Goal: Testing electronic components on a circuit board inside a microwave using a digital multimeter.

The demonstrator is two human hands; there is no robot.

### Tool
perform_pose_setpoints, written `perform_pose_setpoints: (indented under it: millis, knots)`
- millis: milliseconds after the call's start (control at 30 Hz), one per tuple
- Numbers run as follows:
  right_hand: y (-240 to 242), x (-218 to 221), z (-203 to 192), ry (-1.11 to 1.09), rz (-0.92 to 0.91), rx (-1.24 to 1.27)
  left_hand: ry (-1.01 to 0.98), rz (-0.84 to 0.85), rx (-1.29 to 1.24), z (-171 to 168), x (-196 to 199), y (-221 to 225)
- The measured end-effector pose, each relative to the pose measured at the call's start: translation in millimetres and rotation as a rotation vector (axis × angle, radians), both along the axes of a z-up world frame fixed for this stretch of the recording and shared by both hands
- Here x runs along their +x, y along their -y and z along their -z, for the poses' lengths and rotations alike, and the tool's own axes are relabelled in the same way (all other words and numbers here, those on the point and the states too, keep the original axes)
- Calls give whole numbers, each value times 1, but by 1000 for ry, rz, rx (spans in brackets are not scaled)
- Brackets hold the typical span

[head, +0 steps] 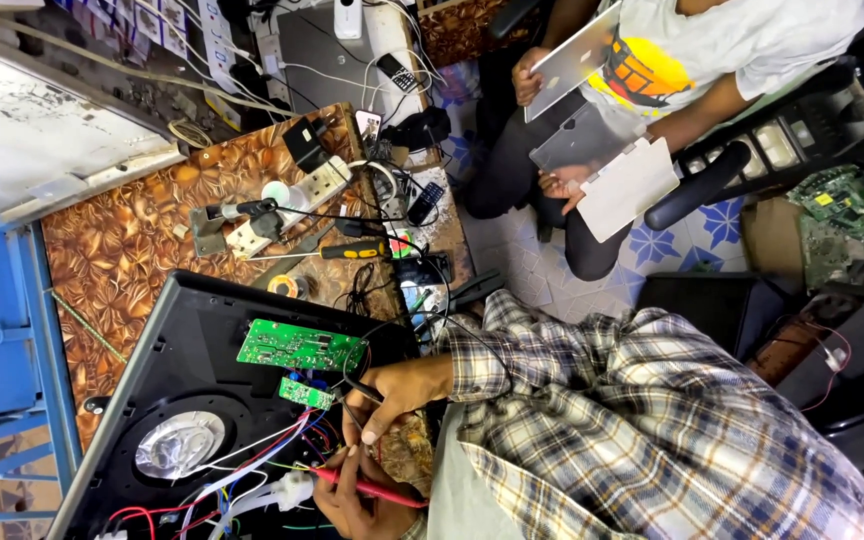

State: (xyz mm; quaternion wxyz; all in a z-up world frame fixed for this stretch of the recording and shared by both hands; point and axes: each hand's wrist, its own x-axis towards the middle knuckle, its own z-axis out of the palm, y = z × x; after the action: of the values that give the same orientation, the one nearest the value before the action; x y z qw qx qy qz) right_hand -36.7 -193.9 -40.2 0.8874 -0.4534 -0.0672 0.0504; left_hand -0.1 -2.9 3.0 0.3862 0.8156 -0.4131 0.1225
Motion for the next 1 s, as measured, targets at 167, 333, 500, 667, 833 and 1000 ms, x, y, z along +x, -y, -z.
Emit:
perform_pose_setpoints:
  millis: [167,333,500,667,833,1000]
  knots:
    - [2,-2,-5,-78,-18,31,5,-13,69,14,2,-10]
    - [1,-2,0,-146,0,90,46,21,-214,2,-7,17]
    - [2,-3,-4,-126,-12,144,83,101,-250,10,1,17]
    - [3,-3,-6,-147,-42,163,83,99,-290,9,2,18]
    - [2,-5,-9,-139,-63,192,44,65,-290,5,-3,25]
    - [2,-4,-10,-99,-56,224,71,34,-242,11,2,18]
